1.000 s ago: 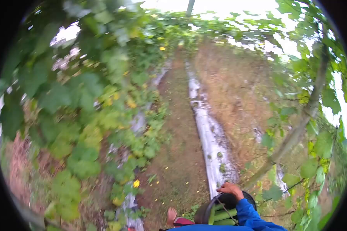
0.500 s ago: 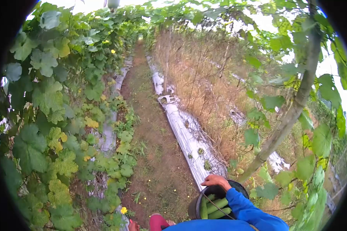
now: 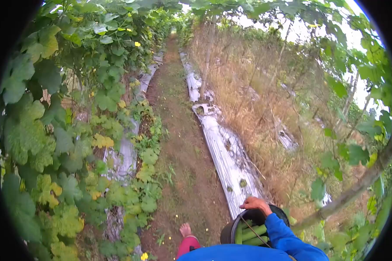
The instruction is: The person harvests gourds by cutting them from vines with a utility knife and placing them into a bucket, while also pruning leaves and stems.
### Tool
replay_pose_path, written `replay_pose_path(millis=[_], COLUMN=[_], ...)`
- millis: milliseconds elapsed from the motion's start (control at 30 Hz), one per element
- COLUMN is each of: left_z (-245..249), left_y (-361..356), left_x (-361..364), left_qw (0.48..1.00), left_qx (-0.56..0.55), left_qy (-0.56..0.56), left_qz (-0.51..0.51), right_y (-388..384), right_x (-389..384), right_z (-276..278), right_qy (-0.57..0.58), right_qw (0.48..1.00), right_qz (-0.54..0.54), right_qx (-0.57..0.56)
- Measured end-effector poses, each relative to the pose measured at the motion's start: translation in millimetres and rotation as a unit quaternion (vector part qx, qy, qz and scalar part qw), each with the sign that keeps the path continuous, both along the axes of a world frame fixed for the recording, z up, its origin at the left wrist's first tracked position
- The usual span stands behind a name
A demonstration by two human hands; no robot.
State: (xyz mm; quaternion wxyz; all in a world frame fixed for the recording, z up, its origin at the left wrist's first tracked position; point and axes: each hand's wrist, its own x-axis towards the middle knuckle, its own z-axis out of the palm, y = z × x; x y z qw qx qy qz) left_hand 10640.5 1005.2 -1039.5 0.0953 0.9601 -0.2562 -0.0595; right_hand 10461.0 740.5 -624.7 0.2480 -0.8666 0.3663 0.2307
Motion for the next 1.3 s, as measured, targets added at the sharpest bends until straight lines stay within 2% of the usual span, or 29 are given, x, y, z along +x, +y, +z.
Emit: replay_pose_path(millis=[67, 100, 133, 167, 200, 233, 267, 300, 333, 367, 433, 467, 533, 567, 633, 700, 800, 833, 867, 900, 933, 967, 1000, 1067, 1133, 1167, 1200, 1233, 1300], left_z=[-4, -3, -6, -9, 1, 11, 45, 54, 29, 96, 105, 118, 138, 144, 132, 95, 64, 62, 59, 60, 63, 61, 67, 104, 125, 128, 134, 141, 153], left_y=[2, 5, 19, 45, 89, 138, 206, 174, 139, 114, 72, 49, 13, 1, -24, -20, -21, -23, -29, -41, -55, -79, -106, -146, -196, -212, -229, -245, -271], left_x=[11, 30, 49, 74, 101, 133, 175, 195, 228, 254, 305, 326, 351, 360, 373, 355, 327, 319, 323, 328, 333, 337, 340, 374, 411, 434, 459, 479, 507], left_qw=[1.000, 0.999, 0.990, 0.958, 0.871, 0.738, 0.602, 0.603, 0.594, 0.660, 0.666, 0.667, 0.671, 0.673, 0.663, 0.659, 0.733, 0.780, 0.910, 0.952, 0.957, 0.882, 0.734, 0.679, 0.681, 0.705, 0.728, 0.727, 0.735], left_qx=[-0.001, -0.018, -0.055, -0.129, -0.249, -0.367, -0.438, -0.467, -0.519, -0.490, -0.503, -0.505, -0.489, -0.470, -0.453, -0.446, -0.379, -0.322, -0.148, -0.047, -0.012, -0.138, -0.298, -0.393, -0.420, -0.415, -0.408, -0.414, -0.449], left_qy=[-0.005, 0.043, 0.125, 0.241, 0.389, 0.512, 0.611, 0.591, 0.545, 0.510, 0.495, 0.490, 0.483, 0.486, 0.489, 0.500, 0.461, 0.458, 0.380, 0.296, 0.263, 0.435, 0.483, 0.545, 0.492, 0.478, 0.465, 0.460, 0.416], left_qz=[0.002, 0.012, 0.035, 0.085, 0.167, 0.243, 0.269, 0.261, 0.283, 0.254, 0.240, 0.244, 0.277, 0.299, 0.341, 0.341, 0.325, 0.278, 0.076, -0.058, -0.124, 0.113, 0.372, 0.297, 0.343, 0.320, 0.294, 0.299, 0.292], right_y=[-42, -58, -72, -82, -95, -112, -127, -142, -162, -182, -209, -217, -281, -313, -378, -396, -418, -427, -436, -444, -454, -462, -473, -495, -513, -521, -532, -541, -568], right_x=[36, 54, 69, 82, 94, 100, 111, 116, 114, 111, 104, 105, 68, 51, 16, 32, 79, 100, 116, 137, 153, 175, 200, 256, 311, 337, 364, 391, 440], right_z=[-4, 3, 13, 21, 38, 37, 51, 66, 70, 73, 113, 128, 88, 57, -26, -35, -19, -10, -1, 6, 11, 17, 24, 40, 52, 57, 62, 65, 65], right_qy=[0.009, 0.011, -0.030, -0.072, -0.109, -0.152, -0.202, -0.232, -0.270, -0.300, -0.275, -0.247, -0.210, -0.165, -0.173, -0.174, -0.244, -0.265, -0.287, -0.311, -0.335, -0.361, -0.384, -0.425, -0.453, -0.463, -0.469, -0.471, -0.469], right_qw=[0.999, 0.999, 0.999, 0.996, 0.991, 0.984, 0.976, 0.971, 0.959, 0.949, 0.951, 0.956, 0.946, 0.963, 0.945, 0.917, 0.848, 0.832, 0.812, 0.794, 0.775, 0.754, 0.735, 0.698, 0.665, 0.652, 0.649, 0.653, 0.687], right_qz=[-0.011, -0.005, 0.007, 0.017, 0.036, -0.010, 0.003, -0.021, -0.075, -0.099, -0.142, -0.152, -0.247, -0.213, -0.277, -0.356, -0.449, -0.464, -0.478, -0.486, -0.491, -0.494, -0.490, -0.473, -0.451, -0.438, -0.424, -0.409, -0.378], right_qx=[0.037, 0.034, 0.036, 0.041, 0.070, 0.090, 0.082, 0.060, 0.043, -0.019, 0.008, -0.048, -0.003, -0.012, -0.001, 0.052, 0.137, 0.151, 0.171, 0.190, 0.214, 0.240, 0.267, 0.328, 0.387, 0.410, 0.423, 0.430, 0.407])
